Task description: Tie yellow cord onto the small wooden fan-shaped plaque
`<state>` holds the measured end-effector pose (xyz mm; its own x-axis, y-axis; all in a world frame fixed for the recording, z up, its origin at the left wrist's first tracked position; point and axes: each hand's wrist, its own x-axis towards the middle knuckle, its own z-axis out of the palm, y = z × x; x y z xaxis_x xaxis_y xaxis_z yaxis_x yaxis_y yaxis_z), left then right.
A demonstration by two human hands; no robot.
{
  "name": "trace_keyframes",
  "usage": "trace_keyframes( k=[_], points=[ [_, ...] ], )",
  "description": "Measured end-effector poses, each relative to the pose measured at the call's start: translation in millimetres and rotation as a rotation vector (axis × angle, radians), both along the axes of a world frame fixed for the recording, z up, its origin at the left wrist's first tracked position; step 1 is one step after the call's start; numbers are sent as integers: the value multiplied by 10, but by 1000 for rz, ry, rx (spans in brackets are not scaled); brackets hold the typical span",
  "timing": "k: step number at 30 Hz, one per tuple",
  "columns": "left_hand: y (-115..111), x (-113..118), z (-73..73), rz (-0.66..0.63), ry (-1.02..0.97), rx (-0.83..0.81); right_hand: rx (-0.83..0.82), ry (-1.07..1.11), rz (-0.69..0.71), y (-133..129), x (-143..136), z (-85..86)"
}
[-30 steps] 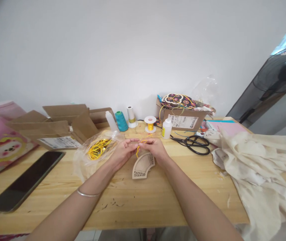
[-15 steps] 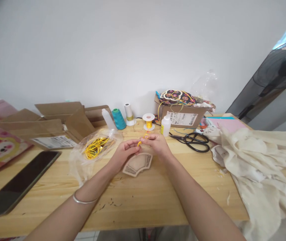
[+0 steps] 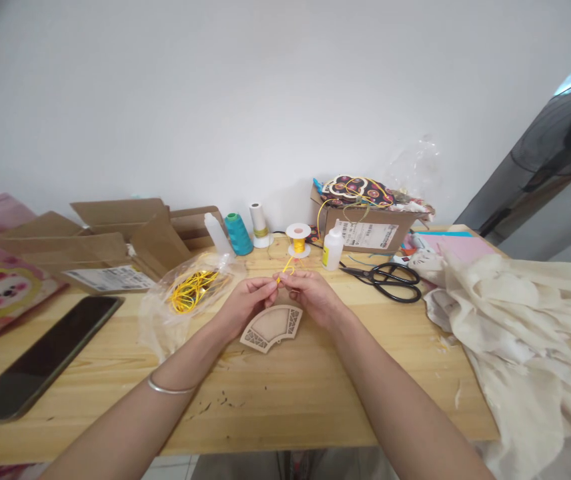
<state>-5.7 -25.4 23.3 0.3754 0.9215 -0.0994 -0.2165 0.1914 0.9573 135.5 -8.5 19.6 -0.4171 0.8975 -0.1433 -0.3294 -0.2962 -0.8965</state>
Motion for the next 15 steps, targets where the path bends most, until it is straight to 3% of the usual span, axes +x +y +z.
trace_keyframes(
  k=[10,15],
  points=[
    [5,-27,-13,-41,-103,-68,78,-65,-43,4,-12,4],
    [11,-34,-11,-26,-104,-82,193,-171,-114,19,-21,1]
  ],
)
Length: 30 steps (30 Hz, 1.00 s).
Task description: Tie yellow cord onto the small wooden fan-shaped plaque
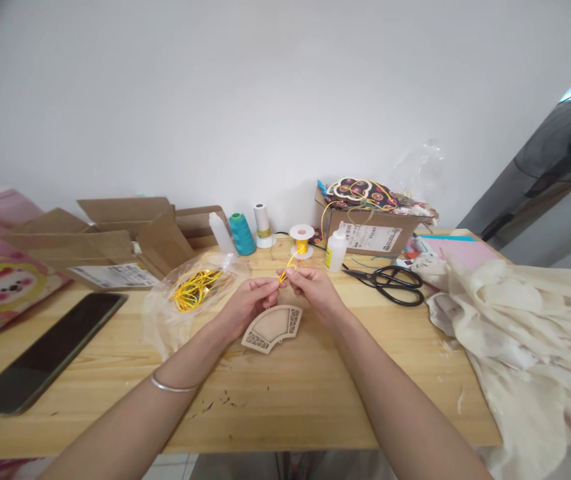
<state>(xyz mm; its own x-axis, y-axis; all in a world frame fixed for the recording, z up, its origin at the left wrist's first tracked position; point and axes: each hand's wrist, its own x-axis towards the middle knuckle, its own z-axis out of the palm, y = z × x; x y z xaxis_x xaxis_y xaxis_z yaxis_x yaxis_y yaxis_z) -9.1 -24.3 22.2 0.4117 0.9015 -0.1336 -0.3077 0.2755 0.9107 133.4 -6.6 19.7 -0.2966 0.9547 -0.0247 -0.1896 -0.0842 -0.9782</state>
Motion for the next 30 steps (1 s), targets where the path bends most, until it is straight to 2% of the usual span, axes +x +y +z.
trace_keyframes(
  k=[7,25,30],
  points=[
    [-2,-12,11,11,13,-11,118,-126,-57,5,7,24],
    [0,-18,4,-38,30,17,124,-174,-86,6,4,90],
    [-7,-20,7,-15,61,34,134,-177,-73,14,14,89]
  ],
)
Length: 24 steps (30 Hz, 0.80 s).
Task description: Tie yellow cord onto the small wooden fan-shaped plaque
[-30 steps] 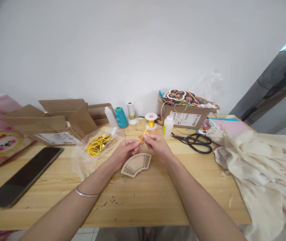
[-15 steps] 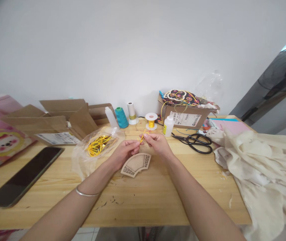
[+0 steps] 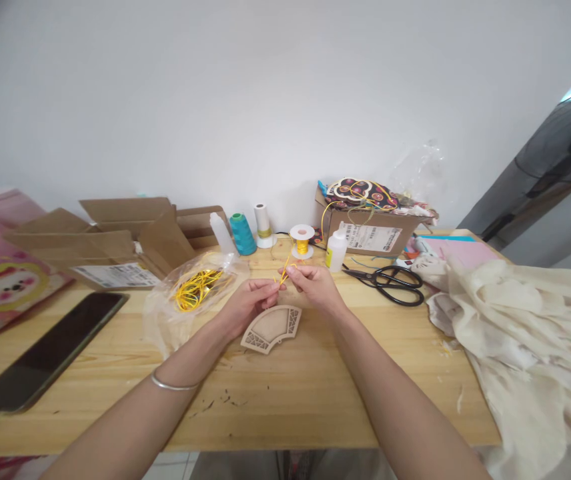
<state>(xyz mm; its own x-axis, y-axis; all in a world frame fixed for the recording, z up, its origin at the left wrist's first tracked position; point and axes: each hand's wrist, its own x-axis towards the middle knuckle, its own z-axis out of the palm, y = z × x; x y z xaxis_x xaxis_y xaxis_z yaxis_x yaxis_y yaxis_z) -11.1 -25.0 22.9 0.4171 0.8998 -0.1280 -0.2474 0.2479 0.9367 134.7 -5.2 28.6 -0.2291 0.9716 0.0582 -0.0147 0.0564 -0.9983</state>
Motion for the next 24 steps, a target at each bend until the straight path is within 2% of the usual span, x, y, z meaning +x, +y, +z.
trace_keyframes(
  k=[11,18,24],
  points=[
    [-7,31,-10,21,114,65,-45,-2,170,-67,-41,9],
    [10,22,-15,5,68,-10,24,-3,174,-69,11,69],
    [5,14,1,-28,11,-52,97,-21,134,-51,29,45]
  ],
)
